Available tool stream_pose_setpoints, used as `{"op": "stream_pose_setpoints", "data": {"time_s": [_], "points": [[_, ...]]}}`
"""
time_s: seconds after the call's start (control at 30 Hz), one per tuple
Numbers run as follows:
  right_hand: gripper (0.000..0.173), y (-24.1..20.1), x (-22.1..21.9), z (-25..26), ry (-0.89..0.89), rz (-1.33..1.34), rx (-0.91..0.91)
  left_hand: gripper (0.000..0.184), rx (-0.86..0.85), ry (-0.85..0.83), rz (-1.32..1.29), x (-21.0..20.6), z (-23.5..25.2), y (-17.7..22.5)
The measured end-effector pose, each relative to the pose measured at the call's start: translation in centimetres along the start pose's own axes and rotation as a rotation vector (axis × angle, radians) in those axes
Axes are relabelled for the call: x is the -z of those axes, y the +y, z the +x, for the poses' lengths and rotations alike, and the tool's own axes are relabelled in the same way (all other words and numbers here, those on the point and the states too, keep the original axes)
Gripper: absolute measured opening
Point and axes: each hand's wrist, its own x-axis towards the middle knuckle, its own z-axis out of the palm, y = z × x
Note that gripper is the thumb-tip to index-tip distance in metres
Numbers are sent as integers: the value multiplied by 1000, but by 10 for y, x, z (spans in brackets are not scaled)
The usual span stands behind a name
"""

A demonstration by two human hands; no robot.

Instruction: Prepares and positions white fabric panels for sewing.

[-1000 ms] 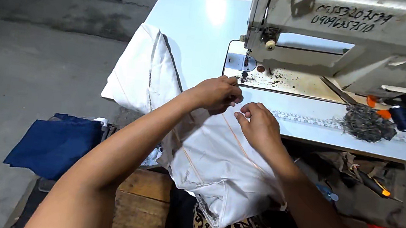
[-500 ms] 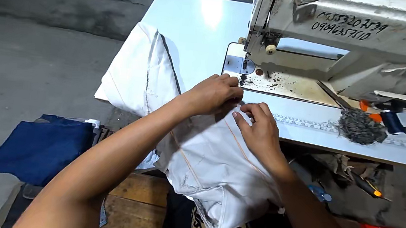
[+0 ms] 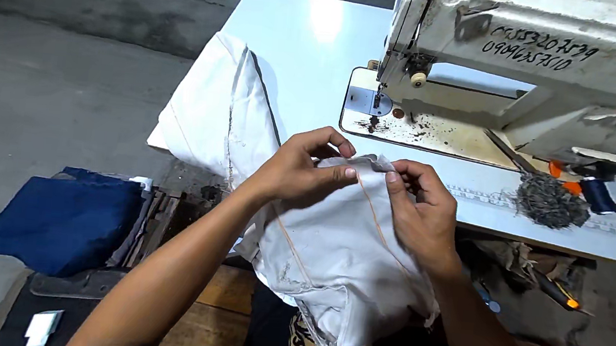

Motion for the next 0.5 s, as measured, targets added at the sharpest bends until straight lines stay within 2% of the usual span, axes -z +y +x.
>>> {"op": "stream_pose_setpoints", "data": {"time_s": [0.1,0.23,0.33,0.5], "points": [[14,1,1,-1,34,21,44,21,-110,69,108,0,-3,1],[12,1,-1,0,46,40,71,15,-118,69,279,-5,-4,8],[11,1,-2,-2,28,48,71,19,-72,87,238,-15,-5,17],[10,3,-2,2,5,85,96,14,-185,220,205,-30,0,16]]}}
